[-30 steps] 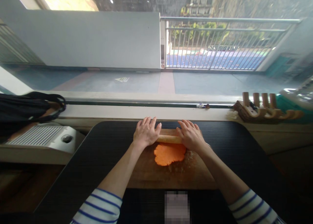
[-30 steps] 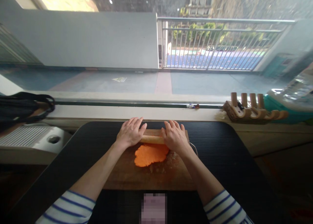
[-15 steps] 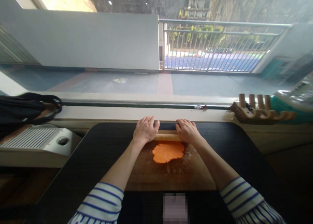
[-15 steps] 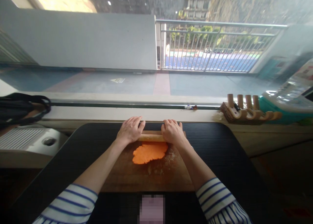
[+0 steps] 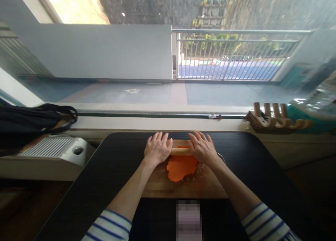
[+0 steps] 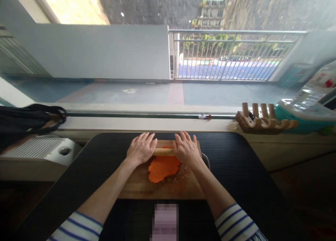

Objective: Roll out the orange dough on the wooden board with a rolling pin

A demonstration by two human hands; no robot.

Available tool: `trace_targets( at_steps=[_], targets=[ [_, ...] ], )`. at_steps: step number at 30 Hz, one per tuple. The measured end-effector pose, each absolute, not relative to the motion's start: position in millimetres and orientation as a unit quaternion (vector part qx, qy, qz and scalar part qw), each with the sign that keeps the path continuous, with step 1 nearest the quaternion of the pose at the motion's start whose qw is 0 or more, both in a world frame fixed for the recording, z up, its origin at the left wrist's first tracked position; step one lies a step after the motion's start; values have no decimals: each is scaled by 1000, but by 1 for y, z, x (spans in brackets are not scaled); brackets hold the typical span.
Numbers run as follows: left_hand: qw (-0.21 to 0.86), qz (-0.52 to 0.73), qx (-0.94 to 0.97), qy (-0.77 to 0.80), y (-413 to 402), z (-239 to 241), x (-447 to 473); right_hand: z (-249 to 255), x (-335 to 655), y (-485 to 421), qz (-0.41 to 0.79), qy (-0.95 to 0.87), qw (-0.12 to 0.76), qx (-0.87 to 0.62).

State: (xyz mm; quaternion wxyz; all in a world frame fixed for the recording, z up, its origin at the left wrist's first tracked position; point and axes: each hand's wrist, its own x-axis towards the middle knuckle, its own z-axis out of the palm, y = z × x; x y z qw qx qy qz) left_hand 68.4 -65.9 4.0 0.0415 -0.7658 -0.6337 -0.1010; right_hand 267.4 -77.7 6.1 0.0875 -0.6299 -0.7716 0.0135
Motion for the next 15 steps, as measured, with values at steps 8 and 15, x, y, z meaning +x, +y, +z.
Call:
trace_targets(
  at_steps=[8,15],
  targets=[
    [77,-136,-773,-615,-109,0,67,3,269,-110,-32,-795,105,-596],
    [138,-159,-796,-568,-153,-10,62,-4,278,-139,-7,-822,104,-559]
  ],
)
